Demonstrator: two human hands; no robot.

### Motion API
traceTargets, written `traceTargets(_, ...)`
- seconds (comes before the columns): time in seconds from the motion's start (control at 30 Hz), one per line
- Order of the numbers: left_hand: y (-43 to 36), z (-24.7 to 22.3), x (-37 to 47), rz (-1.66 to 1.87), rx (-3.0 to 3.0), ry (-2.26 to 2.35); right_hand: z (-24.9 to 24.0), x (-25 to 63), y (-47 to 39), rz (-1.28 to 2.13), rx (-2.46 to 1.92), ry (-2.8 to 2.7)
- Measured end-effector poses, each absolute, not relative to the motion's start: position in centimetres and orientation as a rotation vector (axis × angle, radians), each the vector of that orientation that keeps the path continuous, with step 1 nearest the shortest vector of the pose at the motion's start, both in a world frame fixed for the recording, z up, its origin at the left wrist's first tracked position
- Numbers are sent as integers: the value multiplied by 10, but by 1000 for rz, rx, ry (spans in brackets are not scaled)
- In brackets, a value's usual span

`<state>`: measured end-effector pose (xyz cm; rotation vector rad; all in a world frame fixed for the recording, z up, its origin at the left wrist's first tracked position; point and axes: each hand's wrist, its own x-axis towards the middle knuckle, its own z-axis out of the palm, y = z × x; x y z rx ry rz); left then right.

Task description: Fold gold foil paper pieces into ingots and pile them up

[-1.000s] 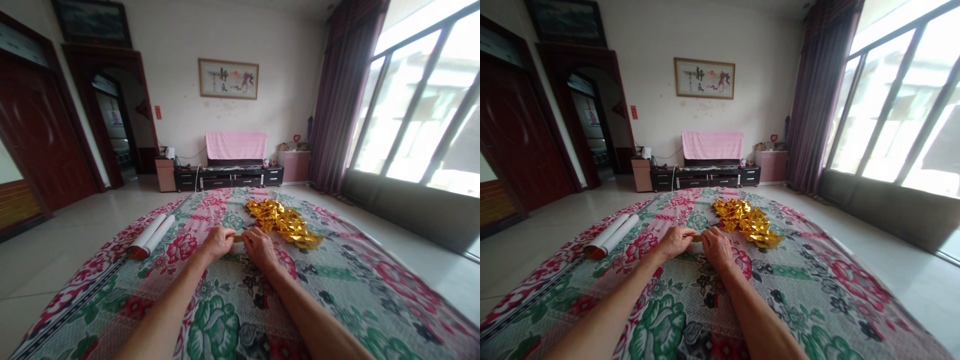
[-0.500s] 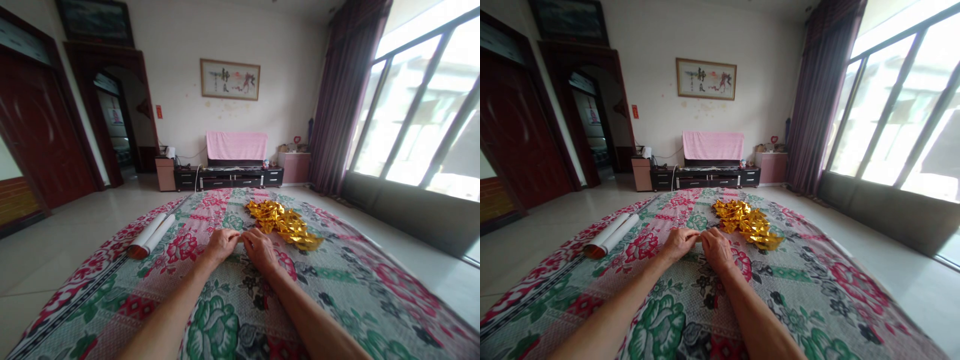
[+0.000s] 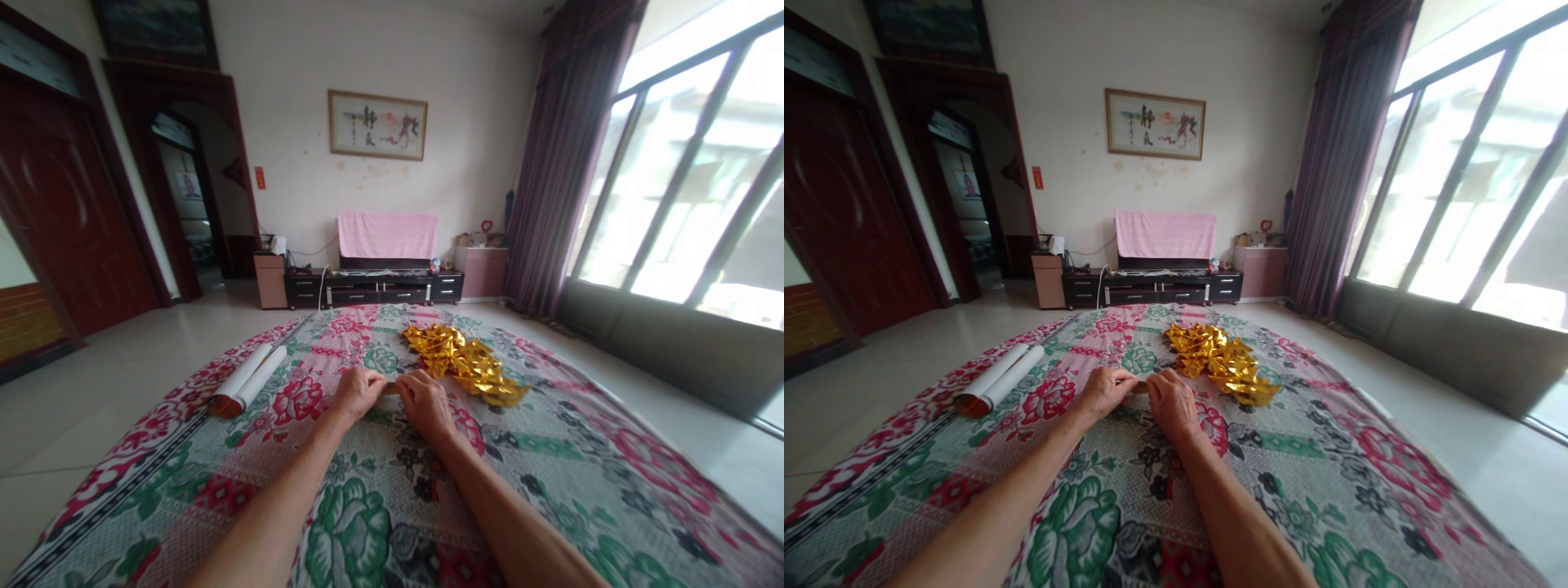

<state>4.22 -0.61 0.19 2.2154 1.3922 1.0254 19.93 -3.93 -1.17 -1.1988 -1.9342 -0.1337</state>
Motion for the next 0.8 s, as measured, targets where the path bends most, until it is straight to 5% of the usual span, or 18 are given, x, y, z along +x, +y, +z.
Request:
traceTargets(0.53,7,-6,13,1155,1839,1574,-14,205,-31,-137,-1262,-1668)
traceTargets(0.8,-9,6,31,1140,1261,1026,-15,205,-30,-118,-1137,-1641)
